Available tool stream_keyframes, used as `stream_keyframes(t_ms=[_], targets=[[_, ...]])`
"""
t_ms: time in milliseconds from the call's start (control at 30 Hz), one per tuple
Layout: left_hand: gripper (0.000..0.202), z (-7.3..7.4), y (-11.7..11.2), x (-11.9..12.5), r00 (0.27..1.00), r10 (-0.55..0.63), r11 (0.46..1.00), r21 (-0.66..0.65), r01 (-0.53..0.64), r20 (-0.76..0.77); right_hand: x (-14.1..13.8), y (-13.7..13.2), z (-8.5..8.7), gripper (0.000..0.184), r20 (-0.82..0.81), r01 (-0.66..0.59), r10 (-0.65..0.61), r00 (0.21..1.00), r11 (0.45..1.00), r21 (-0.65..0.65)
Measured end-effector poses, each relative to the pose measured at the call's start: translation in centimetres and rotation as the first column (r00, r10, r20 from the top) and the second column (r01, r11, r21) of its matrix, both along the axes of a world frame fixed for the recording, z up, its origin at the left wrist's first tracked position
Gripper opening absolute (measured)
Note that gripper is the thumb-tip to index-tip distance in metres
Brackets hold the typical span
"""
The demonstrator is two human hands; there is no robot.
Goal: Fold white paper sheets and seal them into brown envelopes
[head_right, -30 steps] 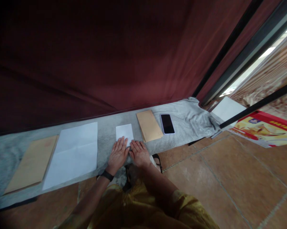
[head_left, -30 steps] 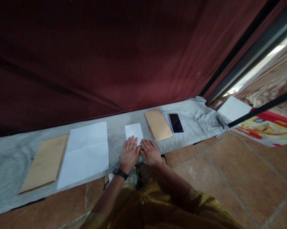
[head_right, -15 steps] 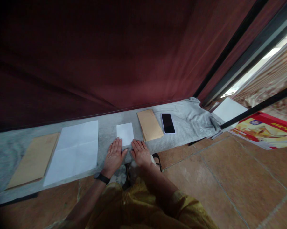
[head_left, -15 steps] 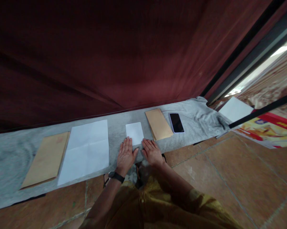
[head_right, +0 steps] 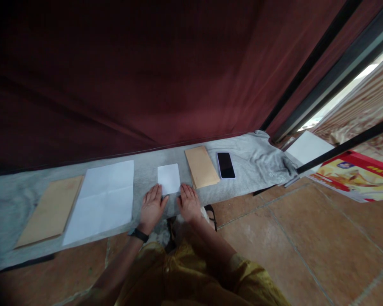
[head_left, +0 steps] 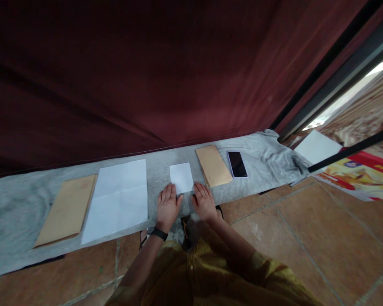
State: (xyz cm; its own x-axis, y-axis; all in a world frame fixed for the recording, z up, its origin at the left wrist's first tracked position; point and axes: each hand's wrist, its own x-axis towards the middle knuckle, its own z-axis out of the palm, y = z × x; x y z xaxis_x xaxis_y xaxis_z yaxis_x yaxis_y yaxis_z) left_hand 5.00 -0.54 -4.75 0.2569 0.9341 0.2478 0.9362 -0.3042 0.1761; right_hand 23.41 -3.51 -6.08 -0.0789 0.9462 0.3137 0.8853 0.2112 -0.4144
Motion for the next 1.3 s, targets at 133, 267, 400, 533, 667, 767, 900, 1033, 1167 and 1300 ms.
stream_keyframes(t_ms=[133,267,400,533,667,767,900,1033,1167,1300], targets=[[0.061,0.4,0.4,0.3,1.0,0.015,1.0,0.004,-0.015,-0.01,0.3,0.1,0.1,0.057,0.009,-0.027,0.027,1.0,1.0,-0.011],[0.058,0.9,0.5,0.6,0.999,0.037,0.999,0.016,-0.036,-0.031,0.6,0.3,0.4,0.058,-0.024,-0.058,0.058,0.998,0.998,-0.012],[0.061,1.4,0.7,1.0,0.998,0.043,0.999,0.004,-0.043,-0.051,0.5,0.6,0.7,0.056,-0.075,-0.104,0.105,0.992,0.995,0.009],[0.063,2.0,0.9,1.4,0.996,0.043,0.999,-0.017,-0.045,-0.076,0.1,0.7,0.9,0.048,-0.082,-0.165,0.166,0.983,0.986,0.021],[0.055,2.2,1.2,1.6,0.994,0.067,0.998,-0.01,-0.068,-0.086,-0.4,0.5,1.0,0.045,-0.047,-0.203,0.203,0.978,0.979,0.006],[0.05,2.2,1.4,1.6,0.995,0.084,0.996,0.005,-0.084,-0.055,-0.5,0.4,1.2,0.046,-0.007,-0.203,0.203,0.979,0.979,0.0],[0.049,2.0,1.8,1.1,0.989,0.12,0.992,0.016,-0.122,0.091,-0.6,0.4,1.2,0.043,0.032,-0.189,0.189,0.981,0.982,-0.013],[0.051,1.8,2.2,0.4,0.903,0.244,0.969,-0.109,-0.22,0.352,-0.7,0.4,1.3,0.044,0.034,-0.198,0.199,0.979,0.979,-0.04],[0.048,2.2,2.3,-0.2,0.711,0.423,0.903,-0.325,-0.28,0.562,-0.7,0.4,1.3,0.046,0.021,-0.208,0.21,0.977,0.975,-0.078],[0.045,2.4,2.2,-0.1,0.462,0.501,0.865,-0.432,-0.253,0.732,-0.8,0.5,1.5,0.049,0.022,-0.19,0.192,0.981,0.978,-0.082]])
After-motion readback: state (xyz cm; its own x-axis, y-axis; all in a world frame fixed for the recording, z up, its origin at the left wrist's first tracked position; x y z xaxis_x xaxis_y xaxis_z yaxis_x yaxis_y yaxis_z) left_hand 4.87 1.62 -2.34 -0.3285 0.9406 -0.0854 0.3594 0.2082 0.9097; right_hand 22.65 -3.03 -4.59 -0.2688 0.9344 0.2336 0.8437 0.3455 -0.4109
